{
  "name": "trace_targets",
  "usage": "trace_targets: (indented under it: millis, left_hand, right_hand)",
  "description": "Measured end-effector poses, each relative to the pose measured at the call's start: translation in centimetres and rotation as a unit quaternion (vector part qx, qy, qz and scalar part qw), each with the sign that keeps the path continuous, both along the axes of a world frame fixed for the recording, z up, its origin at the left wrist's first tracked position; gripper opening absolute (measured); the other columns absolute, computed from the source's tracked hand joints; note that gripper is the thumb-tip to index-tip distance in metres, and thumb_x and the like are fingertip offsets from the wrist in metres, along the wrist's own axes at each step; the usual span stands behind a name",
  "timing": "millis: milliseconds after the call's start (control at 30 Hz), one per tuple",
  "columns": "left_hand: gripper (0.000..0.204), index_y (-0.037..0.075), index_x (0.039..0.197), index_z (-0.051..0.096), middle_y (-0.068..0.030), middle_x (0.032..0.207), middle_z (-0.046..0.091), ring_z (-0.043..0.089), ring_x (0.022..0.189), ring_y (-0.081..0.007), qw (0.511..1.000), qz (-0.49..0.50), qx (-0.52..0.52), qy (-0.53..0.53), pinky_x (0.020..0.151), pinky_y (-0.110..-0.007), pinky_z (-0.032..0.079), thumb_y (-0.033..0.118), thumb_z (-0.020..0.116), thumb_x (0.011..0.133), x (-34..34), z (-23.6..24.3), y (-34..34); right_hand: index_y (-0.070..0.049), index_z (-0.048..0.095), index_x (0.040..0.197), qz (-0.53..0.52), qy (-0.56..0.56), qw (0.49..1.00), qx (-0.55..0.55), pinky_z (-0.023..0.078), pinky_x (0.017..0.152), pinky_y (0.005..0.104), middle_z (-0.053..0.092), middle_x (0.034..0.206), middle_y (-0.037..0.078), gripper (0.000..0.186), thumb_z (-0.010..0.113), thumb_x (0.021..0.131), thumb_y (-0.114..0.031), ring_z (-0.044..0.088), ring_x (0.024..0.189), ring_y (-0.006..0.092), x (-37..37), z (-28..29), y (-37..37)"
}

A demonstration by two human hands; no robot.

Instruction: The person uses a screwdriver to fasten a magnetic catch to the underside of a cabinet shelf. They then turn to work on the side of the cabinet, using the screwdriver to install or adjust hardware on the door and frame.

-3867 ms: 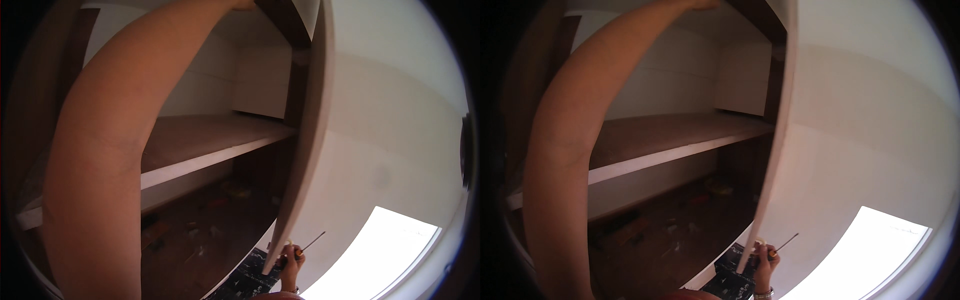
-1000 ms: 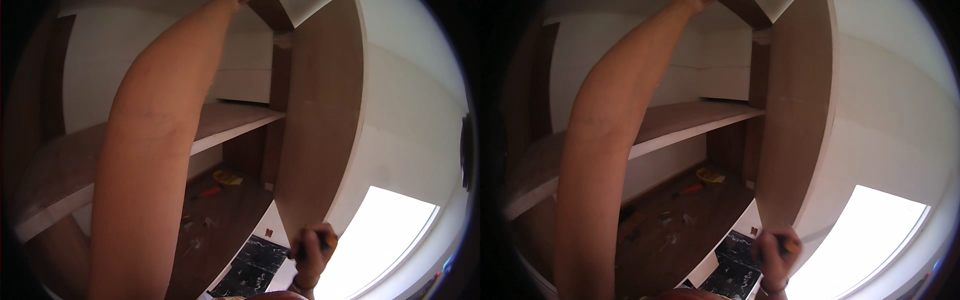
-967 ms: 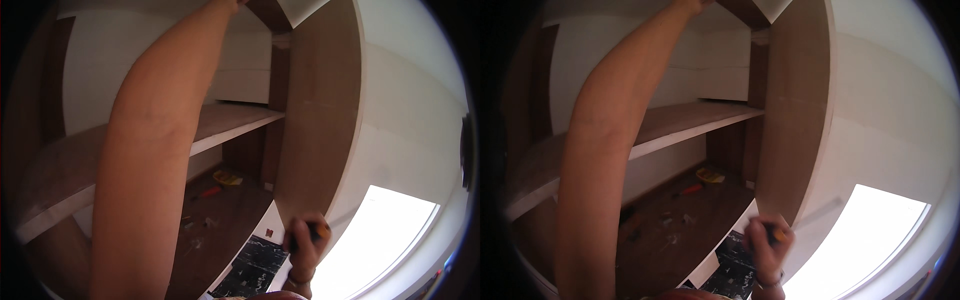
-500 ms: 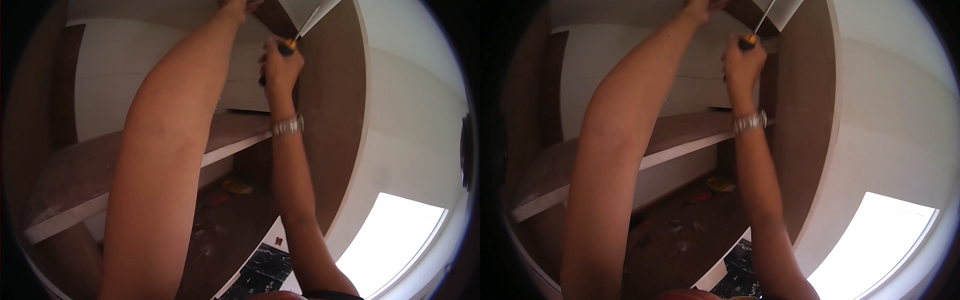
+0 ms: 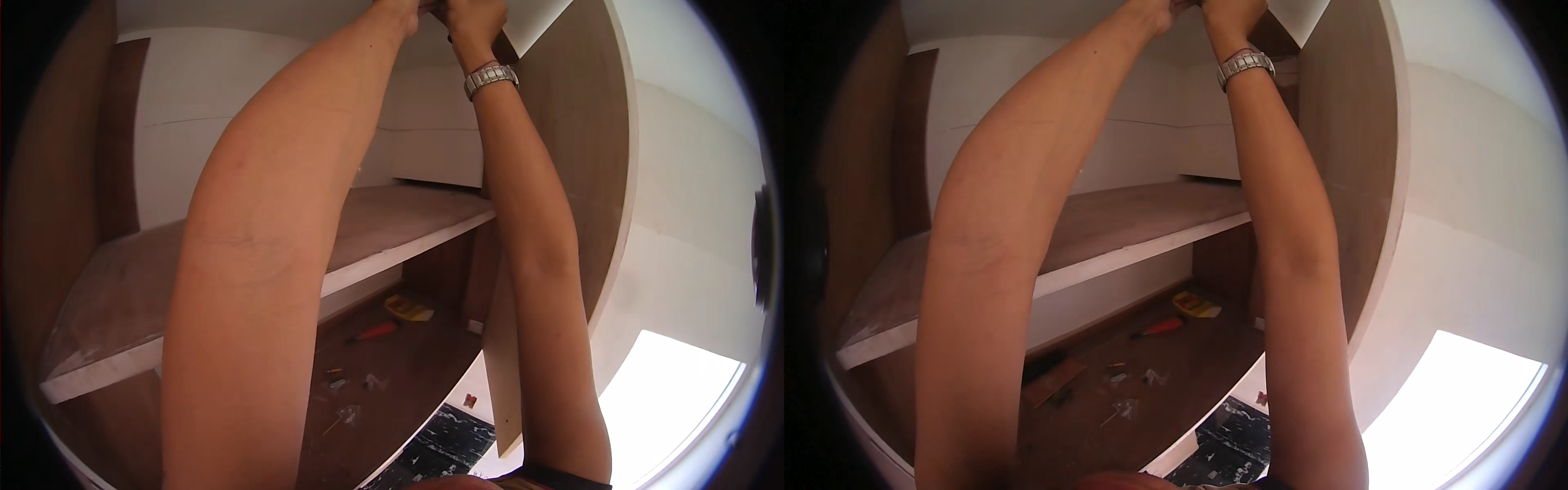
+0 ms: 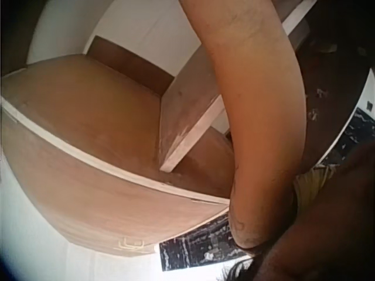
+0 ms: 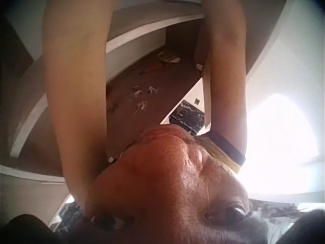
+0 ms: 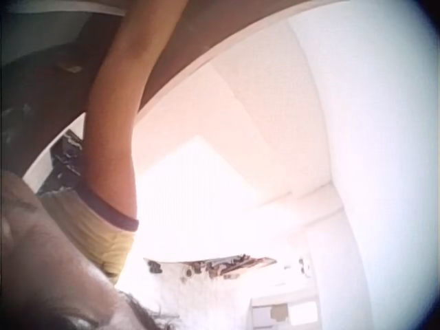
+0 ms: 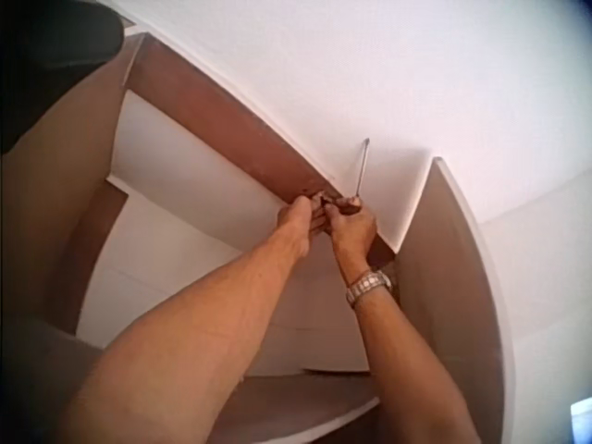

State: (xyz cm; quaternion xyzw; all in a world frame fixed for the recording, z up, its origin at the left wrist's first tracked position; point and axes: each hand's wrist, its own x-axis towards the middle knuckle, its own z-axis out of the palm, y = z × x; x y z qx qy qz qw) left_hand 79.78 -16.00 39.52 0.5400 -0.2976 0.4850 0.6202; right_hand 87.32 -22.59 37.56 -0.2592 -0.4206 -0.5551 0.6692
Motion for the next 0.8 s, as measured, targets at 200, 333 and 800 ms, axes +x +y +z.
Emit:
trace_targets:
  millis: [200, 333, 800]
  left_hand:
    - [0.022, 0.0, 0.102, 0.07, -0.0132, 0.094, 0.072, 0.07, 0.086, -0.0268, 1.0, 0.014, 0.012, -0.004, 0.082, -0.041, 0.059, 0.01, 0.05, 0.101, 0.2, -0.3, 0.4]
    - [0.022, 0.0, 0.102, 0.07, -0.0125, 0.095, 0.072, 0.07, 0.086, -0.0266, 1.0, 0.019, 0.006, -0.015, 0.081, -0.041, 0.058, 0.01, 0.05, 0.102, 0.6, -0.5, 0.8]
    - [0.021, 0.0, 0.113, 0.067, -0.0097, 0.106, 0.07, 0.069, 0.094, -0.0236, 0.99, 0.076, 0.093, -0.075, 0.09, -0.039, 0.057, 0.018, 0.063, 0.102, 0.9, -0.3, 5.4]
  right_hand:
    - [-0.001, 0.074, 0.088, -0.033, 0.012, 0.999, 0.02, 0.055, 0.071, 0.0373, 0.075, 0.081, 0.014, 0.012, 0.08, 0.082, -0.01, 0.071, 0.075, 0.0252, 0.4, 0.3, 0.5]
    - [0.0, 0.075, 0.087, 0.017, -0.014, 1.0, 0.02, 0.055, 0.07, 0.037, 0.075, 0.08, 0.014, 0.012, 0.08, 0.082, -0.009, 0.071, 0.072, 0.0239, 0.5, -0.1, 0.8]
    - [-0.002, 0.077, 0.089, 0.008, -0.021, 0.998, 0.054, 0.057, 0.072, 0.0362, 0.077, 0.084, 0.015, 0.016, 0.081, 0.082, -0.015, 0.073, 0.074, 0.026, 0.4, 1.2, 4.7]
